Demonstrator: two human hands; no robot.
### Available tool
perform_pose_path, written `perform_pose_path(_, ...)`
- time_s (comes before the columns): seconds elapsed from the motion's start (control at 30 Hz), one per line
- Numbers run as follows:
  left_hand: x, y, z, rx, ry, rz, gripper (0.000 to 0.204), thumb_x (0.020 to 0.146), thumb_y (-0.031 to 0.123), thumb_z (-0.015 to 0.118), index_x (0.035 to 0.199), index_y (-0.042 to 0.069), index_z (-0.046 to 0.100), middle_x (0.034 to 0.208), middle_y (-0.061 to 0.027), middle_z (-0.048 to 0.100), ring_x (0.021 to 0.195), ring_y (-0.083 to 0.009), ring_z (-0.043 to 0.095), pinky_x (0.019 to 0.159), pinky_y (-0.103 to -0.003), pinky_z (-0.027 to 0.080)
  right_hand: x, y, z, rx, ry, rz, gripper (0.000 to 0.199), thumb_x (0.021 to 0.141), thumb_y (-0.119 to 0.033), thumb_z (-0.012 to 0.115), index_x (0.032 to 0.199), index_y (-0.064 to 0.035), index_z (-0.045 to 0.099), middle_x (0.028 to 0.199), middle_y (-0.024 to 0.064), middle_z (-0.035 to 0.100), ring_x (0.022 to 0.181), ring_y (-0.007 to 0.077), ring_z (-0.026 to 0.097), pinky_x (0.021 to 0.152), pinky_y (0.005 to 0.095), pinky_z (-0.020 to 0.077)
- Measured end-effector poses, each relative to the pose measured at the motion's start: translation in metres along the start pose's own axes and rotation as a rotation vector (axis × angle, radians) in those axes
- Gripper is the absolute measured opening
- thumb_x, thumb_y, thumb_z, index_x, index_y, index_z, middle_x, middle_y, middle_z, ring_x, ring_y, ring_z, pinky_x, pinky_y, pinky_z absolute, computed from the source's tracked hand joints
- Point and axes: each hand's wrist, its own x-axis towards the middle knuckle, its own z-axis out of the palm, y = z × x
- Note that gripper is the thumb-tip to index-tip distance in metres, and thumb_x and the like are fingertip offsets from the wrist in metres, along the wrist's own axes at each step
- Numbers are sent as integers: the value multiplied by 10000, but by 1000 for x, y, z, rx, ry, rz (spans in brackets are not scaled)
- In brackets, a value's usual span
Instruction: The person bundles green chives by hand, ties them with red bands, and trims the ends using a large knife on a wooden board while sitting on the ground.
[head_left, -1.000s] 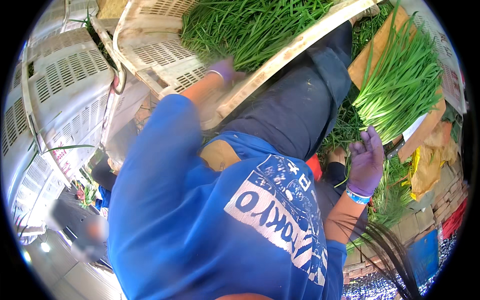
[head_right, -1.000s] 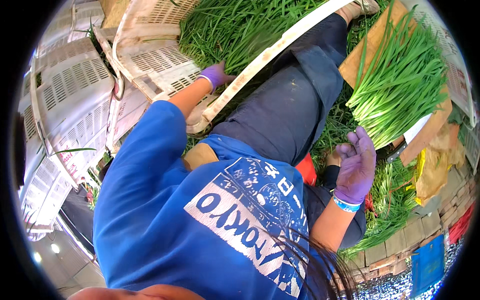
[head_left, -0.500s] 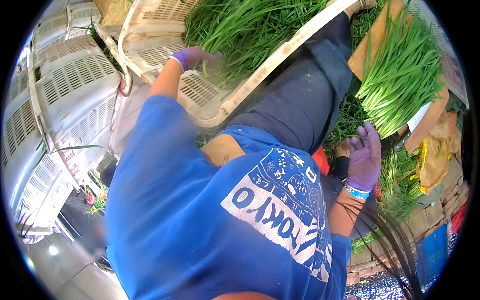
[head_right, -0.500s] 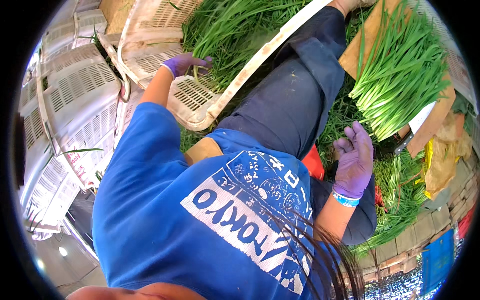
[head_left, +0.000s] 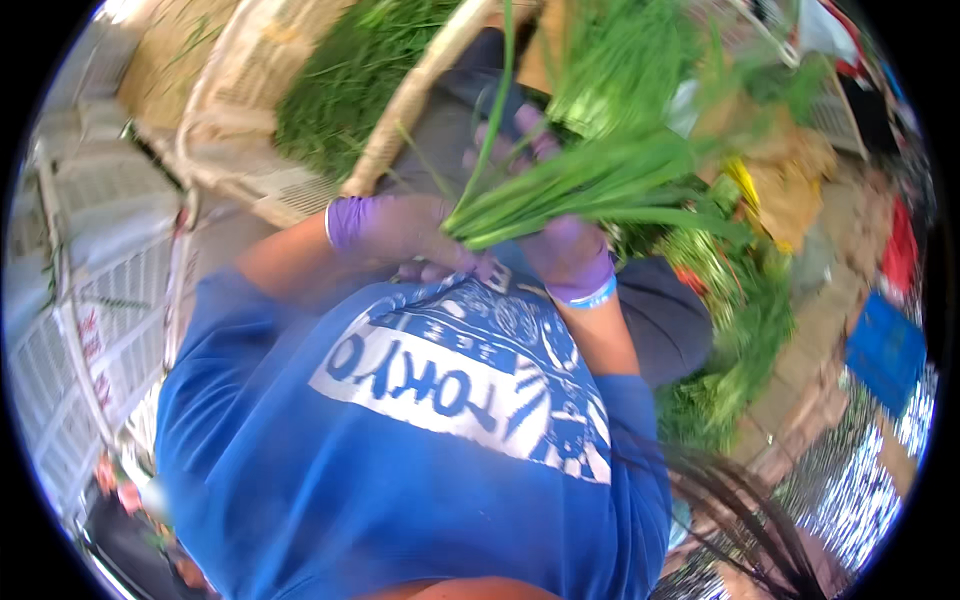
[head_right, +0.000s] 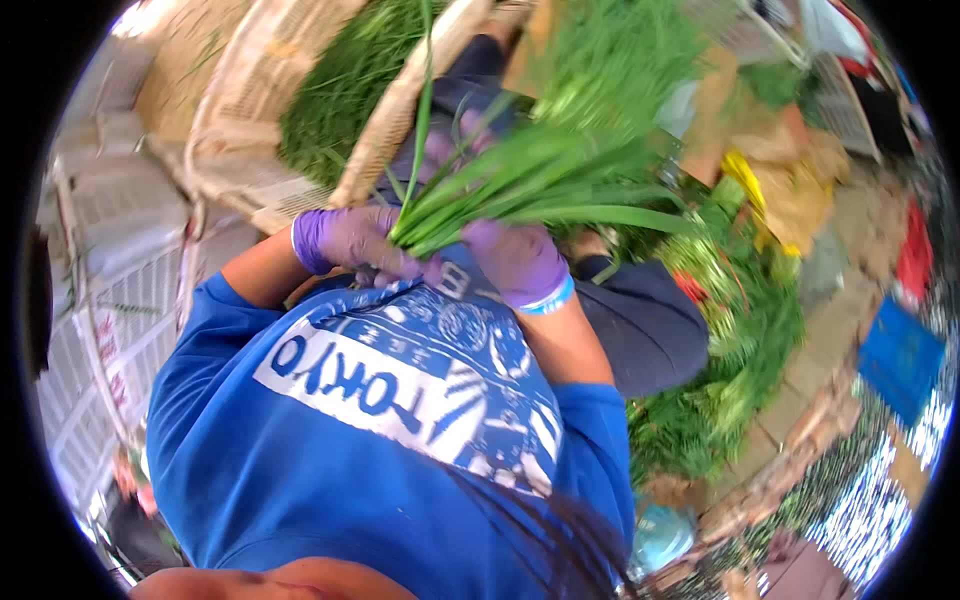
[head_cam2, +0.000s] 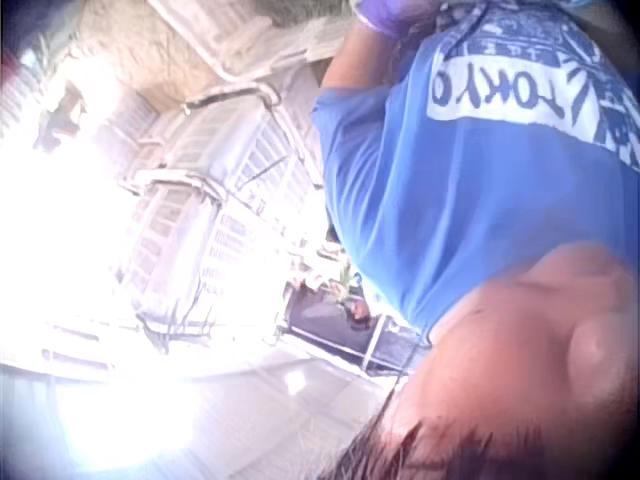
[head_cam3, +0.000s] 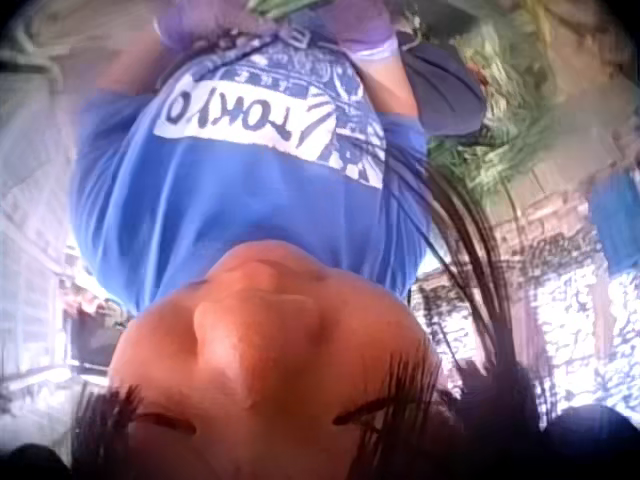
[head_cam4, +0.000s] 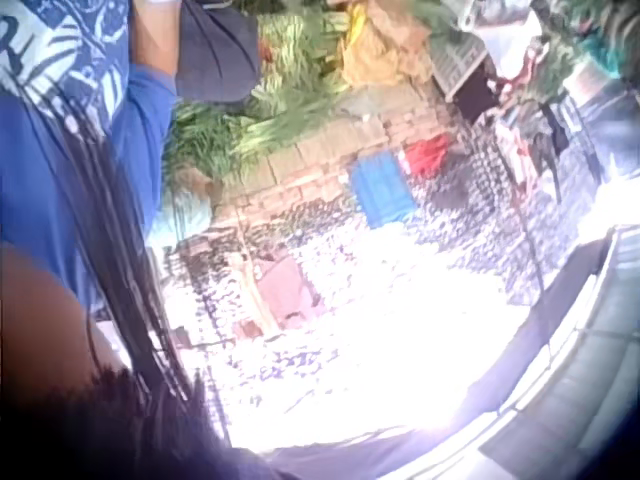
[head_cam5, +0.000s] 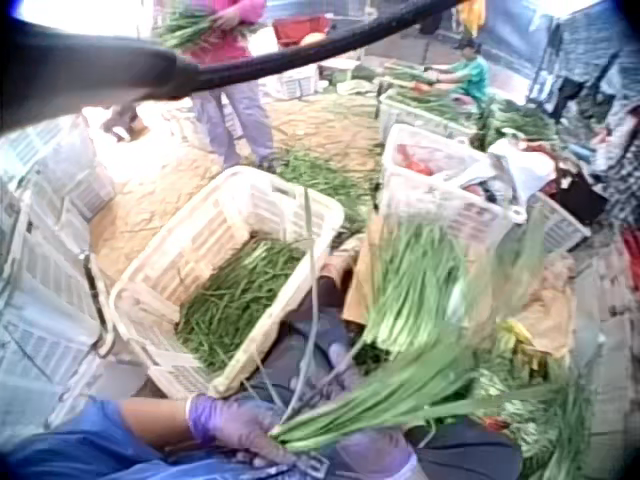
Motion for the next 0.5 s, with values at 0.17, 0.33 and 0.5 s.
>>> perform_pose_path(0.17, 53, 40, 33, 309, -181, -264, 161, 768, 184, 613, 835, 38, 603, 564, -2, 542, 467, -45, 487, 395, -176, 363, -71, -69, -49, 396, 175, -623, 703, 831, -417, 485, 1358, -94, 149, 1125, 66, 516, 1023, 266, 508, 965, 505, 301)
perform_pose_path(0.33, 118, 33, 46, 690, -177, 45, 150, 720, 125, 632, 809, 11, 592, 672, -49, 589, 600, -109, 563, 556, -239, 455, -159, -136, -58, -324, 628, -349, 252, 804, -120, 539, 1005, 30, 556, 879, 93, 599, 782, 211, 586, 759, 361, 470)
perform_pose_path(0.5, 176, 21, 71, 348, -420, -170, 186, 723, 170, 623, 798, 3, 590, 712, -52, 587, 645, -115, 552, 601, -242, 445, -219, -165, -37, -581, 1058, -105, 187, 819, -164, 539, 911, -16, 607, 883, 71, 606, 790, 163, 582, 704, 302, 476)
